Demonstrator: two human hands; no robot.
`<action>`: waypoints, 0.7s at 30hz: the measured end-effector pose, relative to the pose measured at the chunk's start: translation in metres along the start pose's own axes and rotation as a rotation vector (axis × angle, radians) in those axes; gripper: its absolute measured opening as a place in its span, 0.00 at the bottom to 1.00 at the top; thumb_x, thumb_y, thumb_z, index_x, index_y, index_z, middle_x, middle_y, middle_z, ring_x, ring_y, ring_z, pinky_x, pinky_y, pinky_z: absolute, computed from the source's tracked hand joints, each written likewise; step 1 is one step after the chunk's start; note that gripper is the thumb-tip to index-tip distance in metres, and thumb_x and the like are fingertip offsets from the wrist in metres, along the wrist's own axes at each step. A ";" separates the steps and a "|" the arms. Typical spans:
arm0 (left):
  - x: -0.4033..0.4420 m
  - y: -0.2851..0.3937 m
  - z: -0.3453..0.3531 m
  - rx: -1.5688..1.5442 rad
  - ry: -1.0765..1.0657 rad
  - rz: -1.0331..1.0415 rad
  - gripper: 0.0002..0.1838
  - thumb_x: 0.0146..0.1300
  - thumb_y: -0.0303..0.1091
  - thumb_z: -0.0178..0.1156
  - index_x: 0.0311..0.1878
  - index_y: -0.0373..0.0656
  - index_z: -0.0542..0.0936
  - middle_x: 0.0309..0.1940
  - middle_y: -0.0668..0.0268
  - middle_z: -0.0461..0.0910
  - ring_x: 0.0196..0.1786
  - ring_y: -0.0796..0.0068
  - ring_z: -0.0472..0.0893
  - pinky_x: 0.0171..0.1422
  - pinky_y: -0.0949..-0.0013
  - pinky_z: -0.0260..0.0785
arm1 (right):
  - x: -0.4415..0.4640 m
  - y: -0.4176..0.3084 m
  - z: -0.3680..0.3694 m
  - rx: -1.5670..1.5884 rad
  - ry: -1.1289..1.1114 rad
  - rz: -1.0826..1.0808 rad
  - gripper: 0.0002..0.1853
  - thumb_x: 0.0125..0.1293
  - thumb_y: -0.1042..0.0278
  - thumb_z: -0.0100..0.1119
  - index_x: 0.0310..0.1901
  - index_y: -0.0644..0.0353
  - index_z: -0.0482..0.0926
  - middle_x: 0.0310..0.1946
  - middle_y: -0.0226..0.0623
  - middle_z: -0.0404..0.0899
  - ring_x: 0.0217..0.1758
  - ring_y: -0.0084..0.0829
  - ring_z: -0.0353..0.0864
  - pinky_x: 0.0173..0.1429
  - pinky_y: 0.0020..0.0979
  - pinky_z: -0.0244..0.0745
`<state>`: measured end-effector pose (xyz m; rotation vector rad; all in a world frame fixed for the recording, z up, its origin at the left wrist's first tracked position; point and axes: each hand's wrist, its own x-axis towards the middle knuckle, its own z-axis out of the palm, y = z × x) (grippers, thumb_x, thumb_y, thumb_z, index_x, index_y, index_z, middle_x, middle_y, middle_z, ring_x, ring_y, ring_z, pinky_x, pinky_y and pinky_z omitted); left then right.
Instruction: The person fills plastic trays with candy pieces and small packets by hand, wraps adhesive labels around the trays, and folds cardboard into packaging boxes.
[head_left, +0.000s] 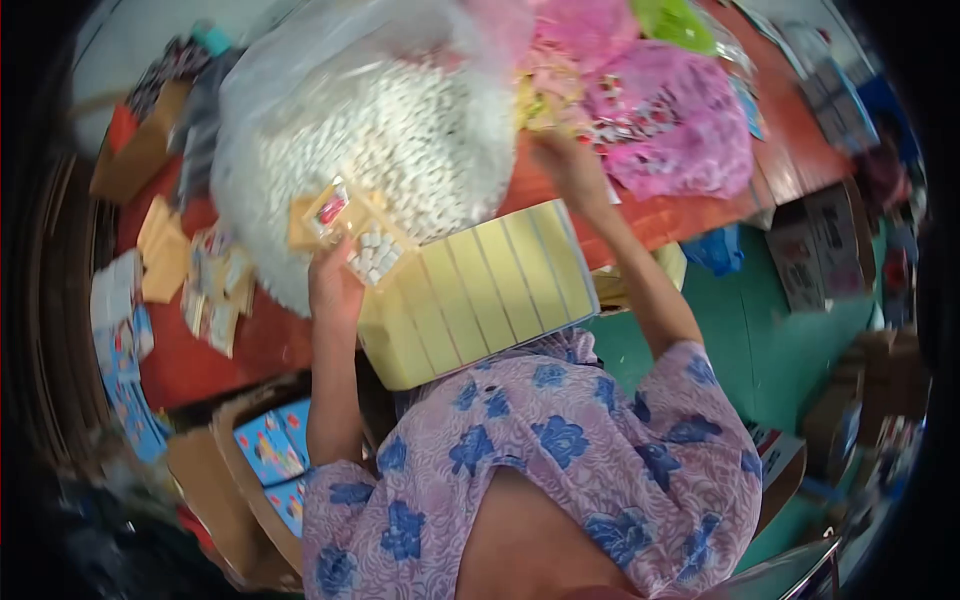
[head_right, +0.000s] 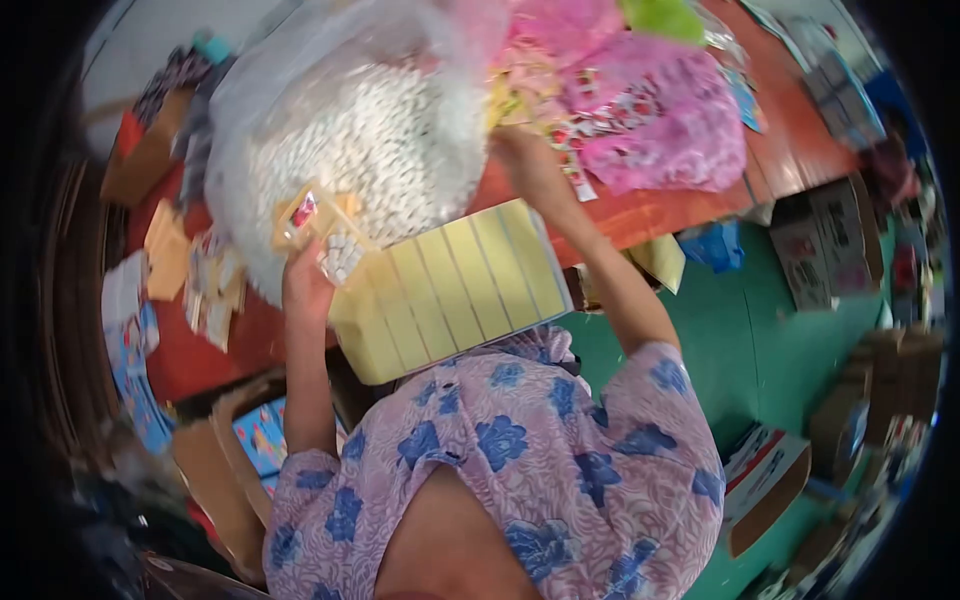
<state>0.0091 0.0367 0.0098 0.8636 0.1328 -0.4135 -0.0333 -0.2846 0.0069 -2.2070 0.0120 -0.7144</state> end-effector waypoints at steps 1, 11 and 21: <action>-0.007 0.002 0.000 -0.005 0.011 -0.012 0.20 0.54 0.21 0.50 0.53 0.39 0.67 0.47 0.62 0.72 0.49 0.68 0.73 0.54 0.63 0.65 | -0.002 -0.006 -0.011 -0.052 -0.062 0.122 0.08 0.57 0.73 0.52 0.38 0.65 0.74 0.29 0.39 0.76 0.31 0.26 0.75 0.36 0.26 0.68; 0.007 -0.044 0.001 -0.096 -0.029 -0.132 0.20 0.53 0.19 0.50 0.52 0.38 0.67 0.46 0.61 0.74 0.47 0.67 0.75 0.53 0.63 0.68 | -0.028 -0.040 -0.005 -0.291 -0.456 -0.151 0.14 0.48 0.71 0.60 0.38 0.61 0.73 0.34 0.38 0.72 0.37 0.34 0.73 0.39 0.32 0.66; -0.006 -0.042 -0.007 -0.096 -0.036 -0.112 0.21 0.54 0.21 0.51 0.53 0.41 0.67 0.47 0.63 0.73 0.48 0.68 0.75 0.55 0.63 0.66 | -0.019 -0.052 0.023 -0.381 -0.590 -0.054 0.17 0.48 0.64 0.59 0.41 0.58 0.73 0.29 0.36 0.76 0.35 0.39 0.74 0.41 0.36 0.66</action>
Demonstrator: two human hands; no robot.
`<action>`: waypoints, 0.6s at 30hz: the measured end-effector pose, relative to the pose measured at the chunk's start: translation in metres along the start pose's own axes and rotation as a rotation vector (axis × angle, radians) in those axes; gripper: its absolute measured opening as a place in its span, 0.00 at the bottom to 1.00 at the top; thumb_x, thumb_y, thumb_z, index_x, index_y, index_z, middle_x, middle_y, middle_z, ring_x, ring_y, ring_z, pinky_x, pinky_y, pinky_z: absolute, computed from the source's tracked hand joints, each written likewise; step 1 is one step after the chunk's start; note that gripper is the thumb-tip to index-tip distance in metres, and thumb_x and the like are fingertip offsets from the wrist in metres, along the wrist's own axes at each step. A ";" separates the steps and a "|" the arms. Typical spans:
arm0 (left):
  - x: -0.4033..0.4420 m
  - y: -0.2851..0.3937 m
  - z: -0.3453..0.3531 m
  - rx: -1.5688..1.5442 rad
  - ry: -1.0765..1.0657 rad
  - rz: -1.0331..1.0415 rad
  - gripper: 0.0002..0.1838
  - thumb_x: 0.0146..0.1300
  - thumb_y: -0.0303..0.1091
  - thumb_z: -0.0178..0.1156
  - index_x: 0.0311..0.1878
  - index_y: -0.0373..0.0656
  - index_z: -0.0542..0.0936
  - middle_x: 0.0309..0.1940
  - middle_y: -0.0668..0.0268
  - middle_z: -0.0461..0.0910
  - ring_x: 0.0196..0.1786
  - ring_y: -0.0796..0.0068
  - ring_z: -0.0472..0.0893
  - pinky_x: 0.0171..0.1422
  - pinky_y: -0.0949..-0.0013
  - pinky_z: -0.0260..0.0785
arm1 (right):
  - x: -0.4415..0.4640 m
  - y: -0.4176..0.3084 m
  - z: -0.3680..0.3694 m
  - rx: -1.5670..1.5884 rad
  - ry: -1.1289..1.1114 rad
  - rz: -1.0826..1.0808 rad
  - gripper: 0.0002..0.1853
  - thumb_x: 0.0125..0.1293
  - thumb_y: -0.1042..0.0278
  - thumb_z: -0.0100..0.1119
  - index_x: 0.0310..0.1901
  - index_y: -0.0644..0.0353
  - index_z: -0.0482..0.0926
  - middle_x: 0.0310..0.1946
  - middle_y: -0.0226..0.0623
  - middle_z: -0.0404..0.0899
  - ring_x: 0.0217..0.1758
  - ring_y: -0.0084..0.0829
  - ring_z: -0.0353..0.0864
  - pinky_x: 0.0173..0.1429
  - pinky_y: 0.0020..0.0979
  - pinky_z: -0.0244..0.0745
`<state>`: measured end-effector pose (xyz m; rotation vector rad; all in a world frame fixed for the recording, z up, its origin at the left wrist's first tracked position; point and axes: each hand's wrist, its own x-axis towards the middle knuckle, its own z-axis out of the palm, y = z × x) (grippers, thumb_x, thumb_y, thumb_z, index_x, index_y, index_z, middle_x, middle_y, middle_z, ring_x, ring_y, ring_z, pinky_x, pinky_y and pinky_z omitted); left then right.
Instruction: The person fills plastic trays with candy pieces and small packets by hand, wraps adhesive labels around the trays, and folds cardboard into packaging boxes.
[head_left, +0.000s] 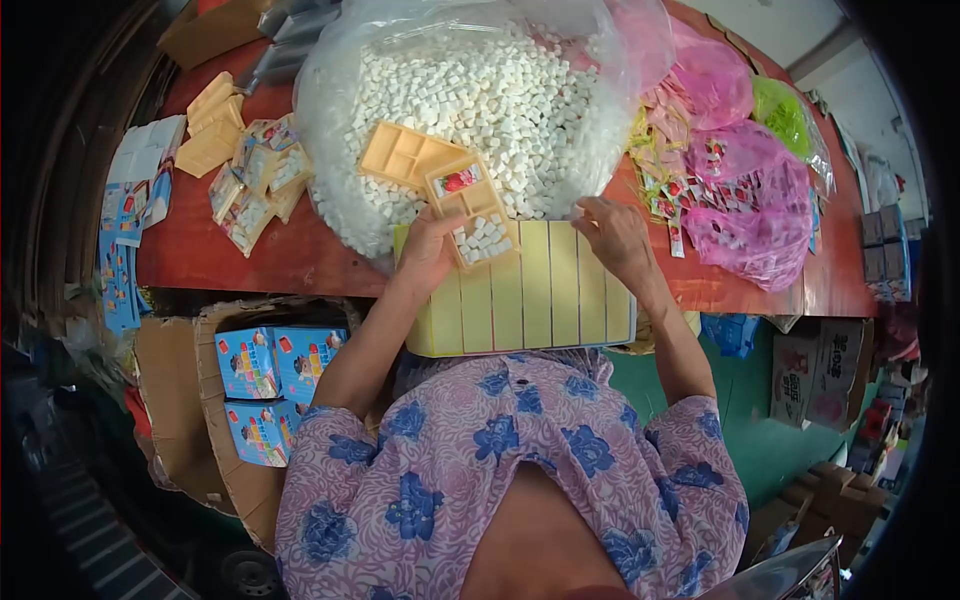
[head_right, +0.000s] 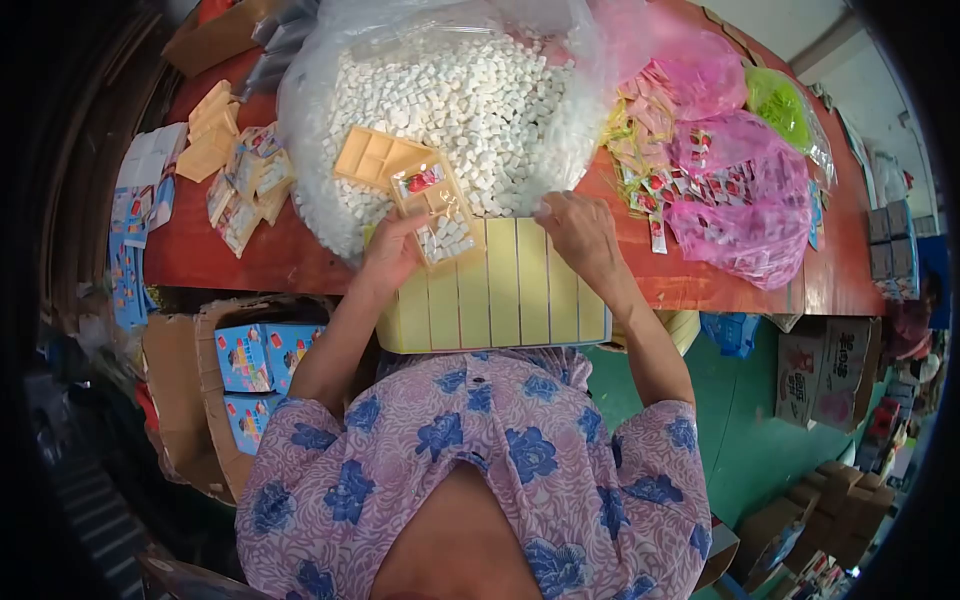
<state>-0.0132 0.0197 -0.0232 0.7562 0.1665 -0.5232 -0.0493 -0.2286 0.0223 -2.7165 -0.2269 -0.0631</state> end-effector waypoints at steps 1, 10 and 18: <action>-0.004 0.002 0.003 0.003 0.007 -0.017 0.21 0.54 0.21 0.51 0.53 0.41 0.67 0.46 0.64 0.74 0.48 0.68 0.75 0.55 0.63 0.66 | 0.007 -0.008 -0.001 0.083 0.002 0.052 0.16 0.50 0.64 0.58 0.41 0.59 0.73 0.27 0.37 0.76 0.32 0.40 0.76 0.38 0.36 0.68; -0.010 0.002 0.004 -0.010 -0.033 0.072 0.18 0.53 0.20 0.50 0.49 0.38 0.69 0.44 0.62 0.74 0.44 0.71 0.76 0.51 0.67 0.69 | 0.028 -0.060 0.054 1.286 -0.310 0.134 0.15 0.60 0.68 0.53 0.47 0.65 0.69 0.31 0.31 0.78 0.34 0.20 0.75 0.38 0.24 0.69; -0.038 0.042 -0.036 -0.014 0.103 0.270 0.22 0.52 0.19 0.49 0.53 0.38 0.65 0.48 0.61 0.72 0.50 0.67 0.73 0.55 0.64 0.66 | 0.061 -0.058 0.046 0.534 0.008 0.011 0.11 0.56 0.69 0.55 0.41 0.62 0.74 0.28 0.40 0.78 0.32 0.27 0.77 0.37 0.26 0.70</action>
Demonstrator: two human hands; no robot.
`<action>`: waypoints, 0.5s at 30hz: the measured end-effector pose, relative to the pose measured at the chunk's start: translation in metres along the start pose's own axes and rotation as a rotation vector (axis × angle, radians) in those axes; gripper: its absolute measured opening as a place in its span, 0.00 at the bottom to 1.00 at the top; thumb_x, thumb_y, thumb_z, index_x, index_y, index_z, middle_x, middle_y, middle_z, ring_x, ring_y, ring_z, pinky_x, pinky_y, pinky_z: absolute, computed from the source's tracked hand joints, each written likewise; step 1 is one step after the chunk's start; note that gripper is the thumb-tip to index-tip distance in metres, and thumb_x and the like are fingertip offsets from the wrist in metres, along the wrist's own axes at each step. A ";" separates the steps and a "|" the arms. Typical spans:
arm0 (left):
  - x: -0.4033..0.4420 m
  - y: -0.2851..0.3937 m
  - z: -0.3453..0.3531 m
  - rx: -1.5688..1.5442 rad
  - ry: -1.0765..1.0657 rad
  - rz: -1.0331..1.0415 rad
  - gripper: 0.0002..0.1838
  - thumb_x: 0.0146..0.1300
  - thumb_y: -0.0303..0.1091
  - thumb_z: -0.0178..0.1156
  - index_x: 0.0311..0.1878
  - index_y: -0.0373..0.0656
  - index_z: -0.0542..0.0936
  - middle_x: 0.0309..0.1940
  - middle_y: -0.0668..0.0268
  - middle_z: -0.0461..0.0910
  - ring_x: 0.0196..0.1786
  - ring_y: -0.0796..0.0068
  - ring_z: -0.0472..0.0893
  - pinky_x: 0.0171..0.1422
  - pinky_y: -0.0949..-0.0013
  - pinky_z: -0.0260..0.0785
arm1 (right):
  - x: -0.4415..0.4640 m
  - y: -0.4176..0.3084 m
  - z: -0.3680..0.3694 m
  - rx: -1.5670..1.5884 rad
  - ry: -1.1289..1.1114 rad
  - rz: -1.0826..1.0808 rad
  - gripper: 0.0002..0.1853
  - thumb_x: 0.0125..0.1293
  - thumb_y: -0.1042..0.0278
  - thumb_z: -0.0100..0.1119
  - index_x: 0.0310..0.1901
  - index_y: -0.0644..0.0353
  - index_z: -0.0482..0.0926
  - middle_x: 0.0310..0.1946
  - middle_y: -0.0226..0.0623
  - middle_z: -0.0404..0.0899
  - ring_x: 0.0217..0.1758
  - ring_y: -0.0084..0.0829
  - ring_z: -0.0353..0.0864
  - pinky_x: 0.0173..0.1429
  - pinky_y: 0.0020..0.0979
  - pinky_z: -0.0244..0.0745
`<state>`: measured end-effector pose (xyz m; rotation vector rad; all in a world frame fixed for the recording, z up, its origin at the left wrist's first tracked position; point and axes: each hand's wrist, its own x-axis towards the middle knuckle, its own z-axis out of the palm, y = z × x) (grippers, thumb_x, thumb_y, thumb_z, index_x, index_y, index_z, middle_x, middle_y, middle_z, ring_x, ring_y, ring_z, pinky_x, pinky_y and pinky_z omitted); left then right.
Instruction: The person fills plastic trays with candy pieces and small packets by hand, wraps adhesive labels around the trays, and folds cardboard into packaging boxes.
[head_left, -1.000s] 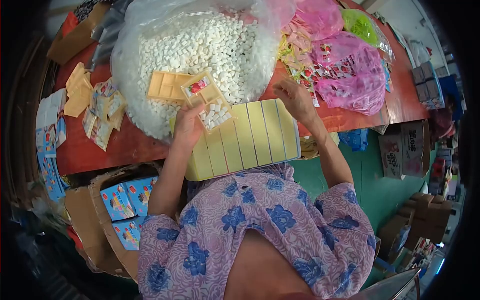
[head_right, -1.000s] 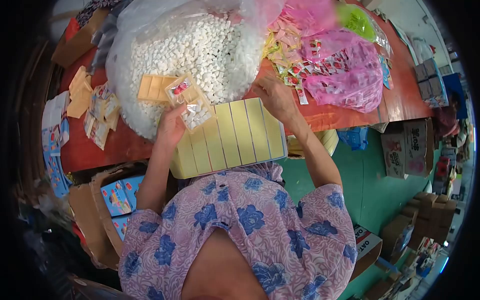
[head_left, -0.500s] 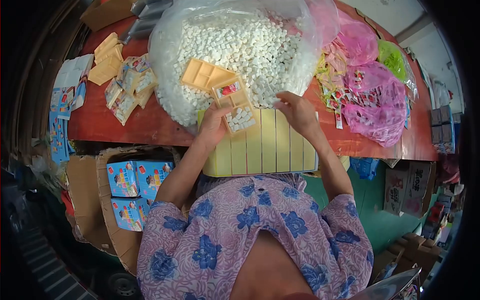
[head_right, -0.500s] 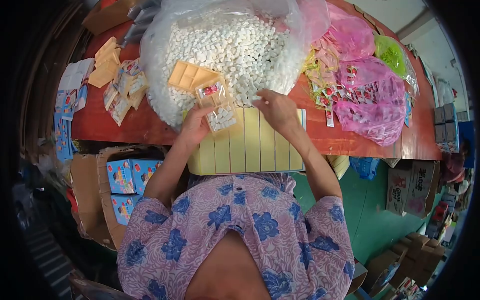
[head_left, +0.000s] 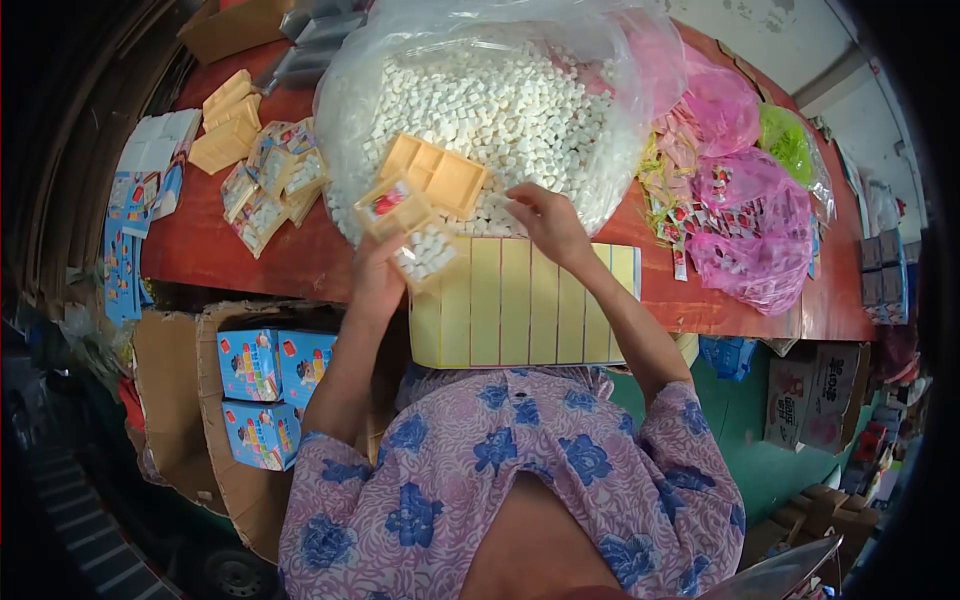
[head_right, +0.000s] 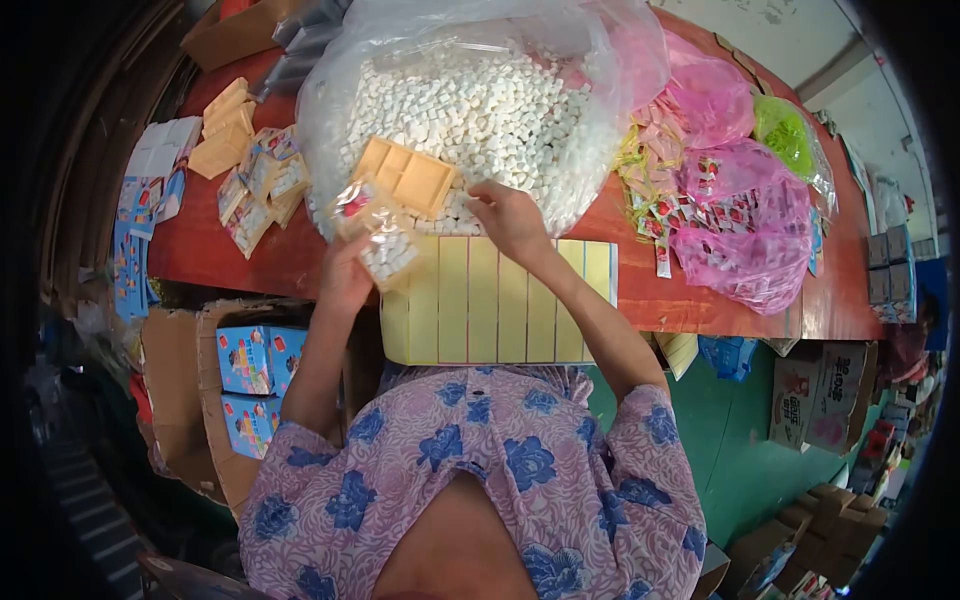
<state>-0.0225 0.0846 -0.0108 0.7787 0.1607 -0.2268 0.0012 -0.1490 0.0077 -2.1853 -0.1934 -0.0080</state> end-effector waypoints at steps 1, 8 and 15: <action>0.000 0.006 -0.004 0.011 0.017 0.032 0.23 0.52 0.19 0.49 0.54 0.39 0.65 0.48 0.61 0.71 0.51 0.66 0.72 0.56 0.64 0.65 | 0.006 -0.008 0.005 -0.061 -0.038 -0.013 0.12 0.55 0.67 0.56 0.41 0.60 0.75 0.29 0.42 0.78 0.34 0.31 0.77 0.38 0.28 0.70; 0.004 0.007 0.023 0.004 0.031 -0.003 0.24 0.52 0.18 0.48 0.56 0.40 0.64 0.50 0.61 0.70 0.51 0.65 0.72 0.57 0.61 0.65 | 0.044 -0.022 0.047 -0.275 0.044 -0.172 0.08 0.51 0.66 0.53 0.30 0.62 0.72 0.28 0.45 0.77 0.34 0.44 0.76 0.37 0.40 0.71; 0.022 -0.019 0.022 0.027 0.008 -0.089 0.22 0.53 0.19 0.48 0.54 0.39 0.65 0.47 0.60 0.72 0.50 0.65 0.73 0.55 0.62 0.66 | 0.002 0.020 -0.022 0.051 0.063 0.001 0.10 0.55 0.66 0.55 0.39 0.58 0.77 0.33 0.41 0.78 0.37 0.36 0.78 0.42 0.31 0.71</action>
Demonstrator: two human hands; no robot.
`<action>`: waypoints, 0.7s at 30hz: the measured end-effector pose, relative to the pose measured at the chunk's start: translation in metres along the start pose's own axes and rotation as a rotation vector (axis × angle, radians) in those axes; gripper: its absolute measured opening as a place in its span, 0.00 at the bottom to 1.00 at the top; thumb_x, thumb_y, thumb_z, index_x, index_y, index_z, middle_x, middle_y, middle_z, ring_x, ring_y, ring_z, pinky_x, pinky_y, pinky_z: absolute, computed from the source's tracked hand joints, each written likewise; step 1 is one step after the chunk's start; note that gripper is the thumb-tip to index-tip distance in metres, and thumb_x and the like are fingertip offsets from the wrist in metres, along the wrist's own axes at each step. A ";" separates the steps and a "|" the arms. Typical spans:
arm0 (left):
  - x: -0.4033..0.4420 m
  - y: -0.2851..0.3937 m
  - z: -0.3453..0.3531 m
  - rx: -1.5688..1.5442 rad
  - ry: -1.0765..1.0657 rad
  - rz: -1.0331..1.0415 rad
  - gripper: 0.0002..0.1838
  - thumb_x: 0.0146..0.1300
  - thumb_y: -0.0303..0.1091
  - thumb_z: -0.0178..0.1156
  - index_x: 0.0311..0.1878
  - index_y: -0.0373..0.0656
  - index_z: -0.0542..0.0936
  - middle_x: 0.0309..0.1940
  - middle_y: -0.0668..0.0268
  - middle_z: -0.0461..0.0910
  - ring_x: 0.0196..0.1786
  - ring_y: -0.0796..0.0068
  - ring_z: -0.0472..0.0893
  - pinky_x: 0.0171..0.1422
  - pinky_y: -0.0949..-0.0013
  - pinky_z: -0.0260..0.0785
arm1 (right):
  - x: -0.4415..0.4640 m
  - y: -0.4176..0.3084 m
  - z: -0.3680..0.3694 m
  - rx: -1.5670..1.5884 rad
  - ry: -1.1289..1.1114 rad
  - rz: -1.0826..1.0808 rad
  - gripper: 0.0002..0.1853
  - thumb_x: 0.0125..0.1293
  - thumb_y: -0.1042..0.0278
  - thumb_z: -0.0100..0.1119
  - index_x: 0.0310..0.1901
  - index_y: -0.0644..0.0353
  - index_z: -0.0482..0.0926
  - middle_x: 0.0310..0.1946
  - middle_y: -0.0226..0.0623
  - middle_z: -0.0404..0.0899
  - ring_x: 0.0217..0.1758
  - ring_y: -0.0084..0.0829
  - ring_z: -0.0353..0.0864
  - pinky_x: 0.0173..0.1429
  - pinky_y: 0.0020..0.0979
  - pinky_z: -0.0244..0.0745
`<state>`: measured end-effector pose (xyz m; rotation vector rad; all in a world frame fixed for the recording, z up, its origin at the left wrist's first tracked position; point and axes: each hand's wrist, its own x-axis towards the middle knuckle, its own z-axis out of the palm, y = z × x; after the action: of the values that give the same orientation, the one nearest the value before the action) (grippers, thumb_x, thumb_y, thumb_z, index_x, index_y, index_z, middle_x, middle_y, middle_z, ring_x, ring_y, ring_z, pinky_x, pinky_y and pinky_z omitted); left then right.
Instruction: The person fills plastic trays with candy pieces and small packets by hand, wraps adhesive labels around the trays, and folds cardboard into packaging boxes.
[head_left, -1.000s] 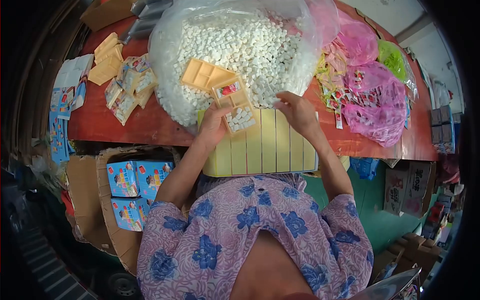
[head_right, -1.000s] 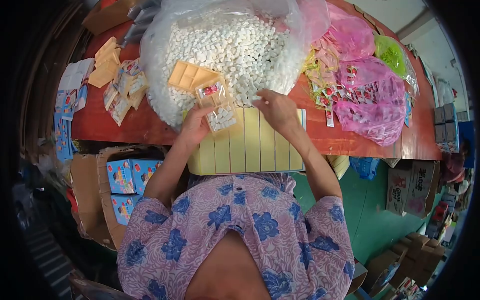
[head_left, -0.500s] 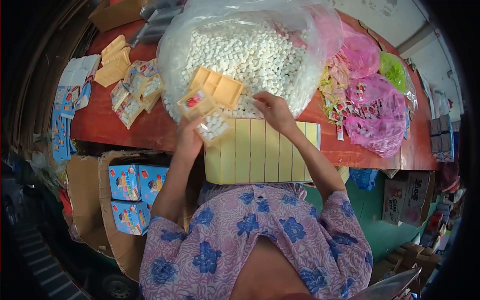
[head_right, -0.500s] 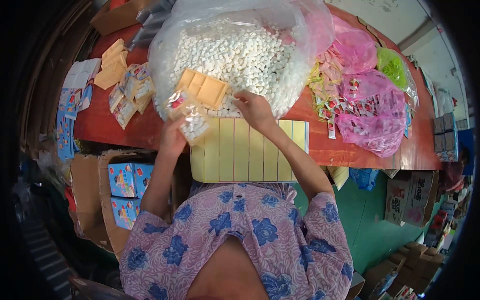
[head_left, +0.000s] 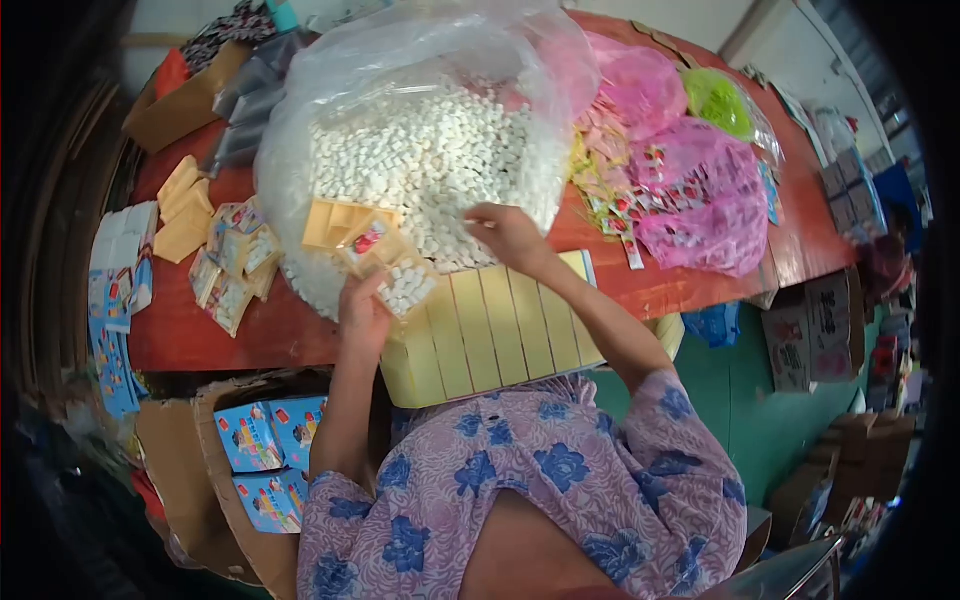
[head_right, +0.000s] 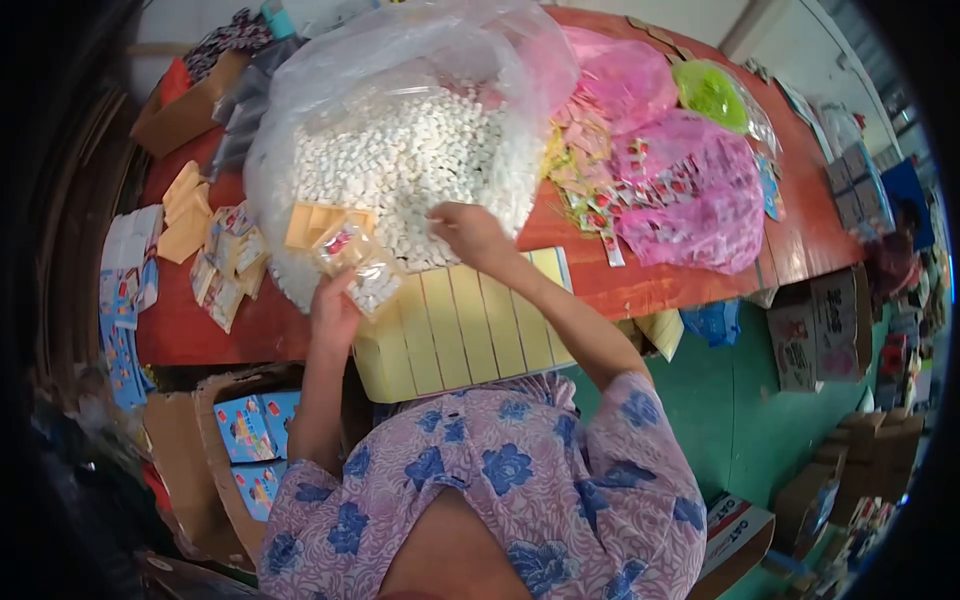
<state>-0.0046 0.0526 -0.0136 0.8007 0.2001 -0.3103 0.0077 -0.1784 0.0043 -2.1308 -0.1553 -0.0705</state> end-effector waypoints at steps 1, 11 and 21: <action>0.002 -0.003 0.007 -0.003 -0.025 -0.001 0.22 0.53 0.20 0.48 0.54 0.38 0.65 0.47 0.60 0.72 0.50 0.65 0.74 0.55 0.61 0.66 | -0.006 0.020 -0.011 0.073 0.037 0.043 0.10 0.55 0.67 0.56 0.39 0.60 0.77 0.32 0.39 0.79 0.34 0.31 0.79 0.40 0.28 0.71; 0.016 -0.018 0.037 -0.030 -0.071 -0.080 0.21 0.52 0.20 0.48 0.52 0.37 0.67 0.46 0.60 0.73 0.48 0.66 0.74 0.55 0.63 0.66 | -0.017 0.024 -0.115 0.103 0.263 0.081 0.10 0.59 0.71 0.51 0.39 0.67 0.75 0.23 0.30 0.75 0.27 0.17 0.71 0.31 0.21 0.66; 0.023 -0.034 0.014 0.072 -0.202 -0.223 0.27 0.50 0.20 0.48 0.58 0.40 0.61 0.51 0.59 0.68 0.52 0.62 0.71 0.55 0.57 0.66 | -0.077 0.026 -0.037 -0.648 -0.015 -0.244 0.20 0.39 0.59 0.64 0.35 0.58 0.75 0.34 0.35 0.73 0.42 0.35 0.71 0.45 0.38 0.63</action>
<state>0.0060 0.0158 -0.0342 0.8134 0.0888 -0.6089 -0.0643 -0.2298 -0.0058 -2.7463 -0.4506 -0.2799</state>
